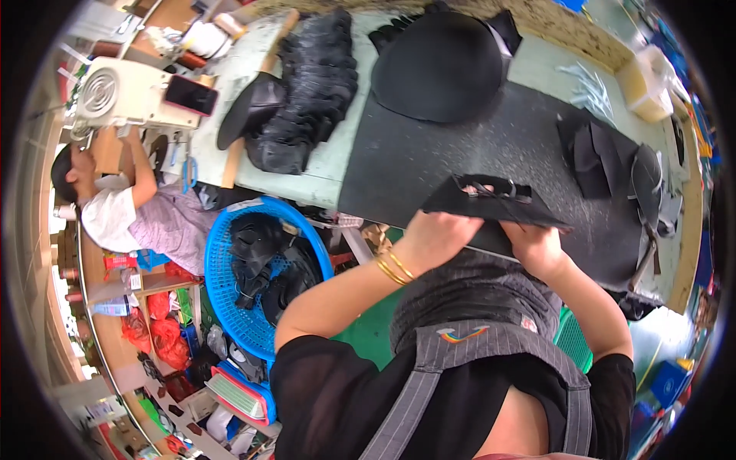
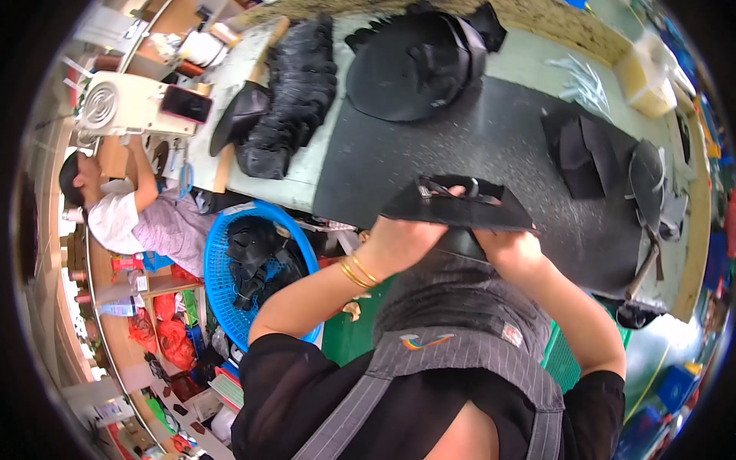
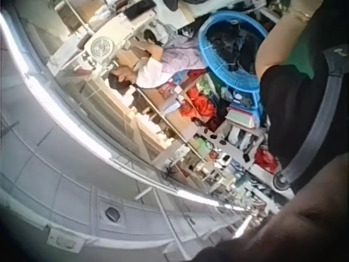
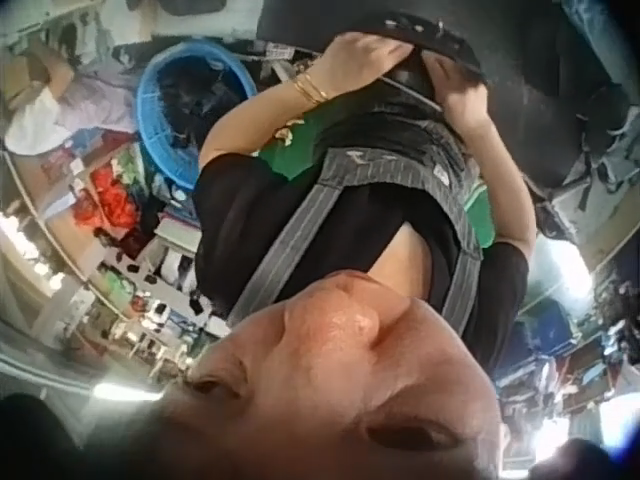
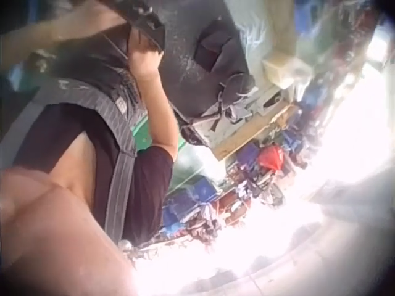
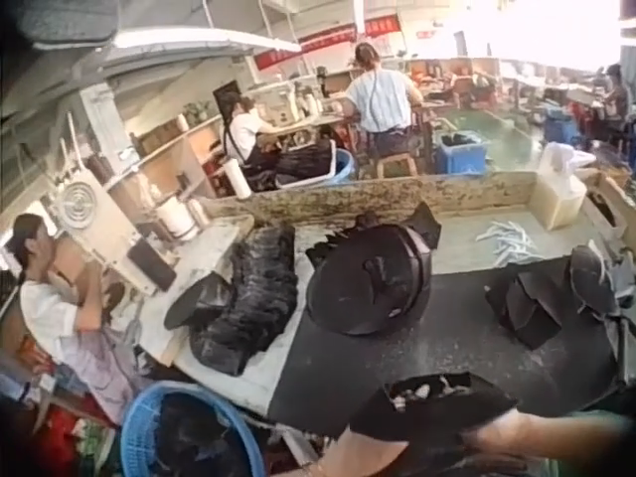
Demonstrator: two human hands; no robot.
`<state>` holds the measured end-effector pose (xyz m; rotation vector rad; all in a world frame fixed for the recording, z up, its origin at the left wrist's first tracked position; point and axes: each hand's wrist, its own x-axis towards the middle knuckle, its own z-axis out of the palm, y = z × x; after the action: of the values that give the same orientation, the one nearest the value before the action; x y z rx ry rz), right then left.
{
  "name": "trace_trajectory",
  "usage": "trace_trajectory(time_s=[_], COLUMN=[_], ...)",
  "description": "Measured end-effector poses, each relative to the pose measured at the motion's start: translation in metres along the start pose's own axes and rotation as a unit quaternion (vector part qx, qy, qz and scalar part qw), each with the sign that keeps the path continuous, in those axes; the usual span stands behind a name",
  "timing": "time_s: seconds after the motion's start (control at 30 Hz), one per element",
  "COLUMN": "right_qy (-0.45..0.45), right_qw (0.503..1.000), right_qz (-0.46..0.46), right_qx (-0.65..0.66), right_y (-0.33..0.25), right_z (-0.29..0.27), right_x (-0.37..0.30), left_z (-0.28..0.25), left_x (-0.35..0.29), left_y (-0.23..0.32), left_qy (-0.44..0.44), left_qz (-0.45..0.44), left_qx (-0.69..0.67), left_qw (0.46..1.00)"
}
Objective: The person is preparing shoe upper components by folding and pressing edges and applying reinforcement strips at a workbench.
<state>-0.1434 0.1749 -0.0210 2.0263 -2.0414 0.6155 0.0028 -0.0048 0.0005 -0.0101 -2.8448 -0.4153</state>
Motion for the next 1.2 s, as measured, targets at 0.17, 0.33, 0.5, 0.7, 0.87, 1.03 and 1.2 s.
trace_trajectory(time_s=[0.17, 0.33, 0.5, 0.7, 0.87, 1.03, 1.2], right_qy=[-0.064, -0.103, -0.058, 0.094, 0.244, 0.122, 0.1], right_qw=[0.998, 0.995, 0.996, 0.994, 0.968, 0.988, 0.975], right_qz=[-0.019, 0.0, 0.017, -0.012, 0.056, 0.096, 0.195], right_qx=[0.006, 0.008, 0.067, 0.056, -0.03, 0.012, -0.029], right_y=[-0.004, 0.006, 0.003, 0.004, 0.008, 0.025, 0.036], right_z=[-0.018, -0.022, -0.022, -0.036, -0.086, -0.083, -0.09], right_x=[0.02, 0.031, 0.028, 0.045, 0.058, 0.023, -0.023], left_z=[-0.004, -0.009, -0.014, -0.017, -0.132, -0.179, -0.13], left_x=[0.009, 0.016, 0.011, 0.004, 0.002, -0.024, -0.032], left_y=[0.007, -0.011, -0.019, -0.043, -0.133, -0.308, -0.354], left_qy=[-0.046, -0.036, -0.008, 0.06, 0.246, 0.227, 0.359], left_qz=[0.075, 0.089, 0.086, 0.066, -0.169, -0.407, -0.452], left_qx=[0.184, 0.182, 0.143, 0.031, 0.196, 0.241, 0.147], left_qw=[0.979, 0.978, 0.986, 0.996, 0.934, 0.851, 0.803])
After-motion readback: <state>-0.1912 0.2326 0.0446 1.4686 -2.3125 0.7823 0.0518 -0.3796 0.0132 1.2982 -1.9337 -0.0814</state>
